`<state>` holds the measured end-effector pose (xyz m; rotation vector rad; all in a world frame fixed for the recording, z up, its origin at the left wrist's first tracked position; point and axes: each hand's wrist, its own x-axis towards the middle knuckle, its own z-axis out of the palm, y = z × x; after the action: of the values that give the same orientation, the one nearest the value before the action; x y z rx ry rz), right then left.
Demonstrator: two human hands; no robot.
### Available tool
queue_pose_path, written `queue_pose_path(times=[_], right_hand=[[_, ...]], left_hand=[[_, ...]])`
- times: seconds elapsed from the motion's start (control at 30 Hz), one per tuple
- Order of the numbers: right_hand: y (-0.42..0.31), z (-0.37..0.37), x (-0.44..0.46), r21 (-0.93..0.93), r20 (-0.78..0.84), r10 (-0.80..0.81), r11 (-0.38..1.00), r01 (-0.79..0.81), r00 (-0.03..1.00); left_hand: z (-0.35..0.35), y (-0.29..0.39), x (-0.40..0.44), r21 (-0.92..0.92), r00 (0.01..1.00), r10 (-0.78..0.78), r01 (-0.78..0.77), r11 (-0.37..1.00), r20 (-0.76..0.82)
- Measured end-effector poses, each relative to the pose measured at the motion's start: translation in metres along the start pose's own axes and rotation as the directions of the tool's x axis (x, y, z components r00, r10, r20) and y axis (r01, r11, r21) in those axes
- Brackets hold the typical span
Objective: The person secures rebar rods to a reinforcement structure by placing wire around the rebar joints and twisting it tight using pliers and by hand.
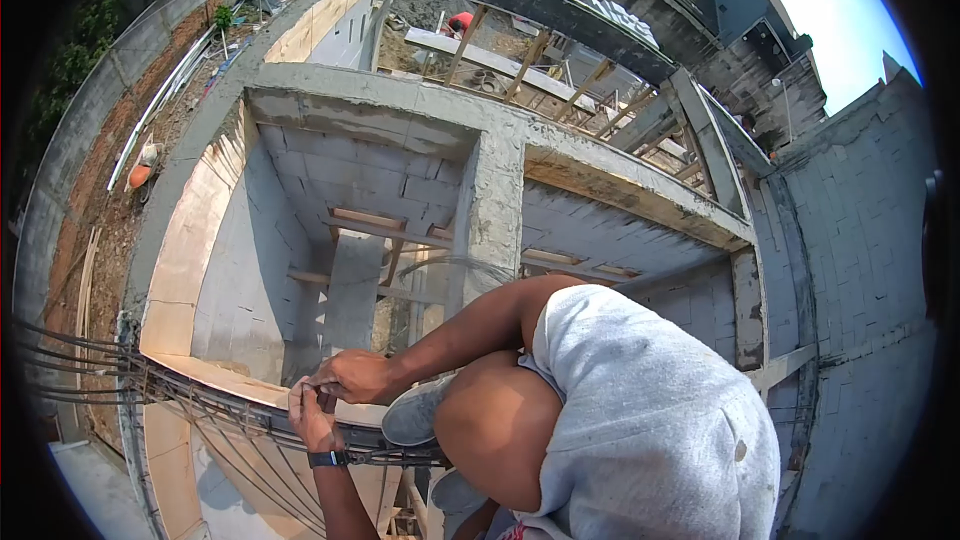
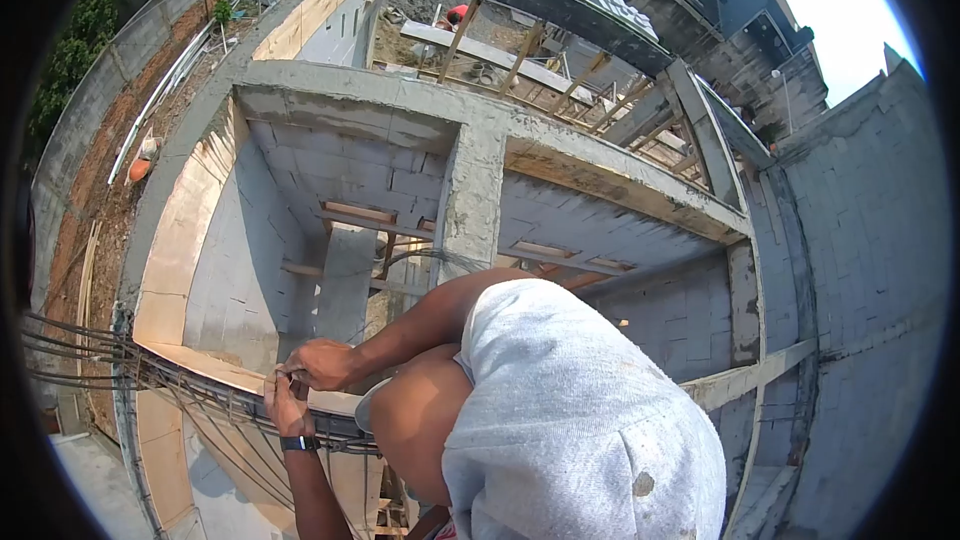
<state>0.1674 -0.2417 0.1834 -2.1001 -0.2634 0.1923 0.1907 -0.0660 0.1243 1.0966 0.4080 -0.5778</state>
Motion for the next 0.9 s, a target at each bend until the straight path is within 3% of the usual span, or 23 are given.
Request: queue_pose_path(times=[0.27,0.37,0.47,0.6,0.83,0.9], right_hand=[[-0.001,-0.008,0.001,-0.087,0.054,0.082,0.993,-0.077,0.995],[-0.003,-0.006,-0.003,-0.008,-0.029,0.062,0.998,-0.062,0.998],[0.004,-0.002,0.001,-0.016,0.082,0.048,0.999,-0.047,0.995],[0.000,0.007,0.005,-0.001,0.106,0.002,1.000,-0.002,0.994],[-0.008,0.018,0.012,0.018,0.230,0.046,0.999,-0.051,0.972],[-0.008,0.023,0.015,-0.051,0.254,0.080,0.996,-0.070,0.964]], left_hand=[[0.011,-0.006,0.007,-0.043,0.999,-0.035,0.034,0.999,-0.036],[0.011,-0.003,0.002,-0.026,1.000,-0.008,0.007,1.000,-0.014],[0.003,-0.005,0.000,0.001,1.000,0.025,-0.025,1.000,-0.005],[-0.005,0.000,-0.012,-0.005,0.999,0.036,-0.036,0.999,-0.025],[-0.024,-0.002,-0.025,-0.038,0.994,0.096,-0.098,0.994,-0.045],[-0.028,-0.003,-0.023,-0.045,0.994,0.089,-0.091,0.995,-0.059]])
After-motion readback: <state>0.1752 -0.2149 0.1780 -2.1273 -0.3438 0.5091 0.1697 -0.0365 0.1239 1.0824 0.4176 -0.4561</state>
